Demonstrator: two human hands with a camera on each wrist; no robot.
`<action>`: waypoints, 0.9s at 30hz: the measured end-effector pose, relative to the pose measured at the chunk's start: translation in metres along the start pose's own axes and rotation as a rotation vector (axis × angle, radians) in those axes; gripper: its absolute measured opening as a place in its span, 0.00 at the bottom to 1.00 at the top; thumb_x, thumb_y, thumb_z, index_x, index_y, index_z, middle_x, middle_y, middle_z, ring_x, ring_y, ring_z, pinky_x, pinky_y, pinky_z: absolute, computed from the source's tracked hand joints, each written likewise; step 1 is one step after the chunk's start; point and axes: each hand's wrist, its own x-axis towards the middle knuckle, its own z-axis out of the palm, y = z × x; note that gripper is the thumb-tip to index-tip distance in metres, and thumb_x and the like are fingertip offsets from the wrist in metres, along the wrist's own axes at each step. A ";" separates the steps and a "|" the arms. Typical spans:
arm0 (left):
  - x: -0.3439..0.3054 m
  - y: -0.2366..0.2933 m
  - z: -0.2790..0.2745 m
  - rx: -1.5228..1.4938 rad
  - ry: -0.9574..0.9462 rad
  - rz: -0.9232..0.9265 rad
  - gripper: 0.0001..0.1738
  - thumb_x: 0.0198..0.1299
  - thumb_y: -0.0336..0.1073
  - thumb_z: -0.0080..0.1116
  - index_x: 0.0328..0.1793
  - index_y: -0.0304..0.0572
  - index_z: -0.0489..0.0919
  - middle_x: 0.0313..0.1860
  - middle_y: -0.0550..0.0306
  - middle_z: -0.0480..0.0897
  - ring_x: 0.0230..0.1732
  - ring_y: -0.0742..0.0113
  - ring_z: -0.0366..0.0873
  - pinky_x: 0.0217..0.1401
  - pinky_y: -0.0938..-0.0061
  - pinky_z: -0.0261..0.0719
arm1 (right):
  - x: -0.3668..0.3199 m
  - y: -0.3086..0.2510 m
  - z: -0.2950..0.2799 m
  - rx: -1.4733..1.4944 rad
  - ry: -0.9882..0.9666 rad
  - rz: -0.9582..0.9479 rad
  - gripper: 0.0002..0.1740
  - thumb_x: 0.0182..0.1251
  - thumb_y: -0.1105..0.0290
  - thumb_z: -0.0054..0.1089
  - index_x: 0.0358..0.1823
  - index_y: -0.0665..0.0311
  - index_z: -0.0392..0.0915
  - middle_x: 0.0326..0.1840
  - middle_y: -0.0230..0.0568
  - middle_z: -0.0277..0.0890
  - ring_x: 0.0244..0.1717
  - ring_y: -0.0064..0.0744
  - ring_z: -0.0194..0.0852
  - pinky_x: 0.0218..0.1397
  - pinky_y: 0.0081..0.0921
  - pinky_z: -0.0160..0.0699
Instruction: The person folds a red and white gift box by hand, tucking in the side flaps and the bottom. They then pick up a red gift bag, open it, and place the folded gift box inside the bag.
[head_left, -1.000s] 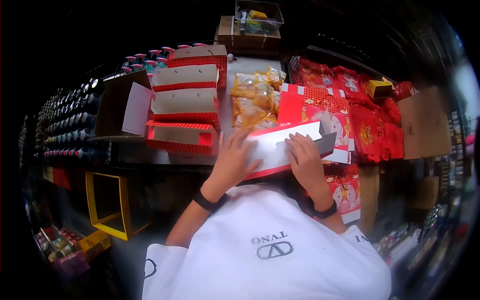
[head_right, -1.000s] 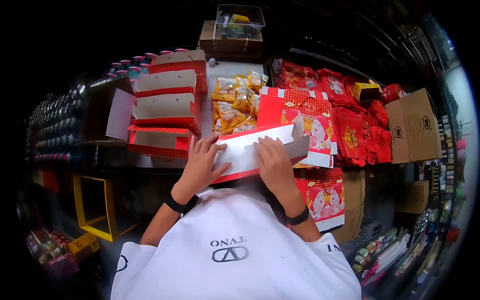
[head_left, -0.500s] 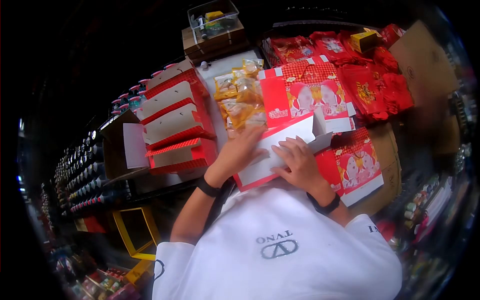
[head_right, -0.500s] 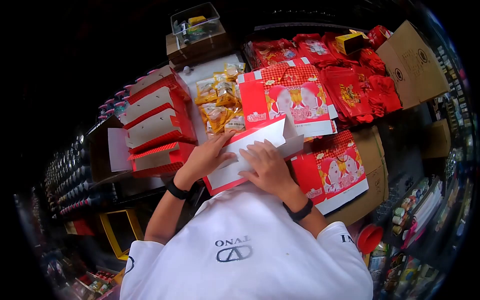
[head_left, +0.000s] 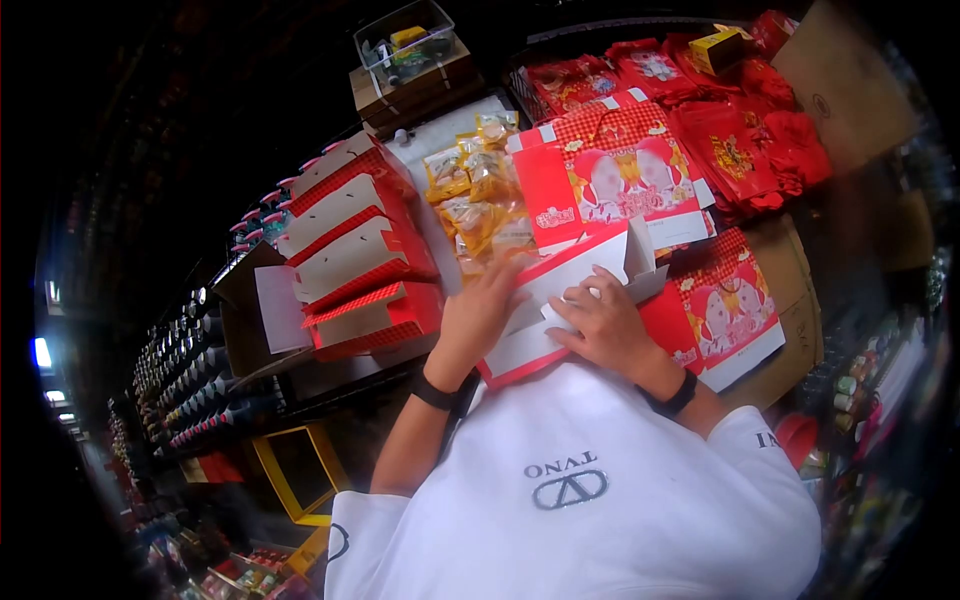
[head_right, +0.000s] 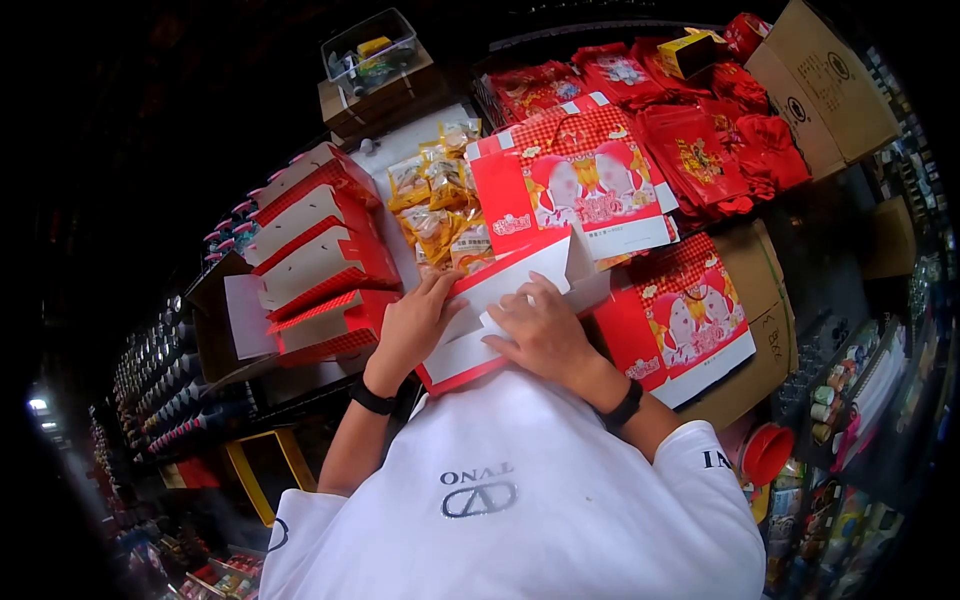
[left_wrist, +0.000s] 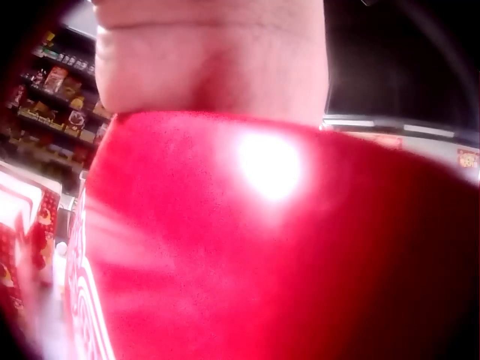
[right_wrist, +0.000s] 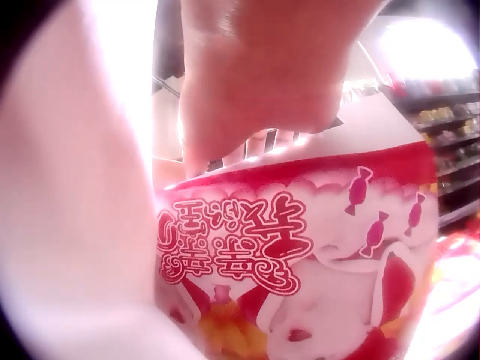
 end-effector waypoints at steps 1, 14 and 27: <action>0.000 0.000 0.000 0.005 0.000 -0.007 0.25 0.76 0.53 0.59 0.72 0.50 0.77 0.59 0.54 0.85 0.51 0.49 0.88 0.41 0.57 0.86 | 0.002 -0.001 -0.001 0.003 -0.027 0.002 0.25 0.64 0.53 0.75 0.57 0.59 0.85 0.52 0.37 0.80 0.62 0.43 0.70 0.78 0.49 0.68; 0.005 -0.014 0.005 -0.010 0.076 -0.038 0.20 0.77 0.51 0.56 0.65 0.49 0.81 0.56 0.55 0.86 0.47 0.50 0.89 0.40 0.58 0.86 | 0.019 -0.004 -0.002 -0.006 -0.230 -0.040 0.17 0.66 0.58 0.70 0.45 0.66 0.83 0.46 0.42 0.83 0.52 0.43 0.81 0.62 0.37 0.80; 0.012 -0.025 0.003 -0.015 0.087 -0.058 0.19 0.78 0.49 0.57 0.64 0.49 0.82 0.54 0.54 0.86 0.45 0.49 0.88 0.39 0.58 0.85 | 0.019 -0.014 0.006 -0.101 -0.273 -0.060 0.21 0.71 0.60 0.67 0.54 0.72 0.84 0.59 0.51 0.86 0.67 0.47 0.81 0.76 0.42 0.76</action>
